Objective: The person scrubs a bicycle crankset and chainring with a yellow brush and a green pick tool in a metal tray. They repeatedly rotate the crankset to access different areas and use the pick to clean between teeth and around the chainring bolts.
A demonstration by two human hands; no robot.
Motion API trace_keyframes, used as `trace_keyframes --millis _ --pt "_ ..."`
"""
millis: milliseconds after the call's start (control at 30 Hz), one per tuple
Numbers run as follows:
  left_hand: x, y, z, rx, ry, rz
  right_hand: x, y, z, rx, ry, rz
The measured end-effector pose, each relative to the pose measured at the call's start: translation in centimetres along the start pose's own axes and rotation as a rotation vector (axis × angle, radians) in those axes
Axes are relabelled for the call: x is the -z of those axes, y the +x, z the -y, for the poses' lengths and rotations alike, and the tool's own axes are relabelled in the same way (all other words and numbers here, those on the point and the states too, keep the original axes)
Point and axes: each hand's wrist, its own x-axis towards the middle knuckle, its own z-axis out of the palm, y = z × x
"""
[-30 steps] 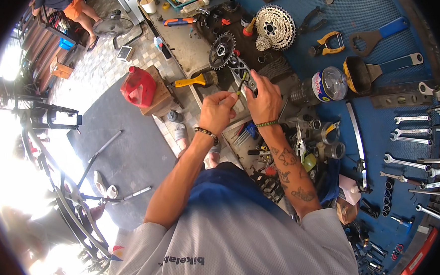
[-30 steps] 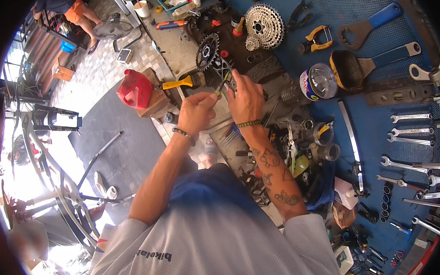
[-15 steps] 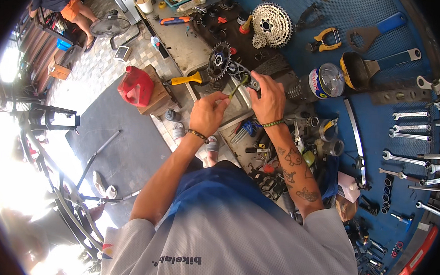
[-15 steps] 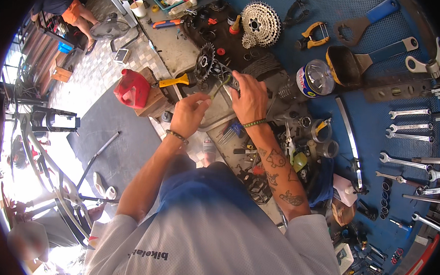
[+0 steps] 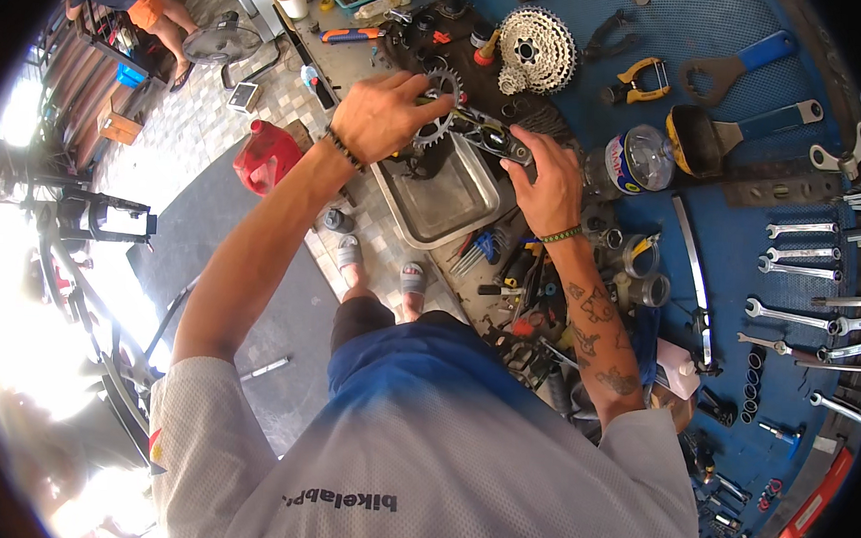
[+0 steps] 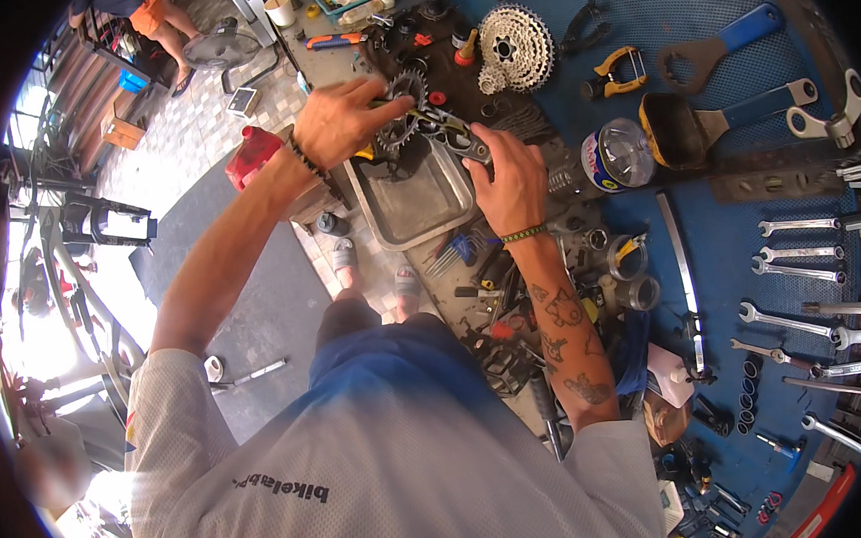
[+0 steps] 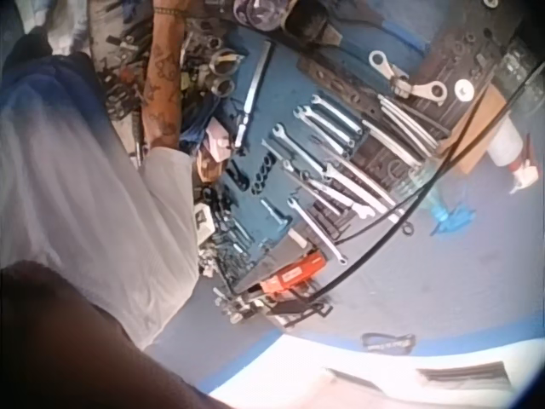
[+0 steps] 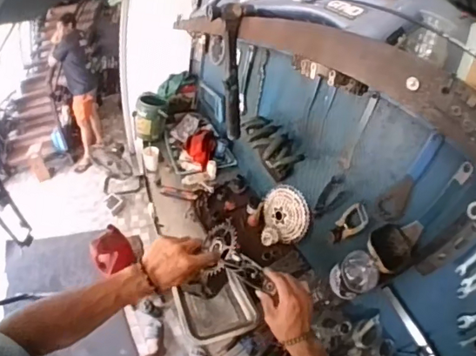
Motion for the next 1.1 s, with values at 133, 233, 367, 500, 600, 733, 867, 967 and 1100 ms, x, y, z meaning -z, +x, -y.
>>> trace_keyframes --millis 133,233,367,500,600,733,867,967,1100 --pt "-1.7 -3.3 -4.5 0.423 -0.296 0.046 0.8 0.9 -0.1 0.030 -0.084 -0.090" --pt "-2.7 -4.5 -7.4 0.668 -0.519 -0.090 -0.1 0.6 -0.3 0.005 -0.049 -0.101" --pt "-6.0 -6.2 -10.2 0.898 -0.683 -0.240 -1.2 0.7 0.2 -0.034 0.000 -0.107" --pt "-5.8 -5.1 -12.8 1.193 -0.832 -0.096 -2.0 0.4 0.5 -0.080 -0.017 -0.113" --pt "-6.4 -5.3 -12.5 1.095 -0.698 -0.220 -2.8 0.5 0.6 -0.069 -0.028 -0.136" --pt "-5.6 -6.0 -10.9 1.218 -0.920 -0.005 -2.7 0.3 0.9 -0.069 -0.006 -0.121" --pt "-5.4 -5.4 -12.3 1.238 -0.922 -0.121 -3.3 0.4 0.8 -0.072 -0.008 -0.128" --pt "-5.2 -6.3 -11.4 1.163 -0.540 -0.075 -2.7 0.2 0.9 -0.028 -0.015 -0.123" --pt "-4.6 -6.0 -10.5 0.962 -0.286 -0.218 -2.6 -0.1 0.9 -0.063 0.004 -0.089"
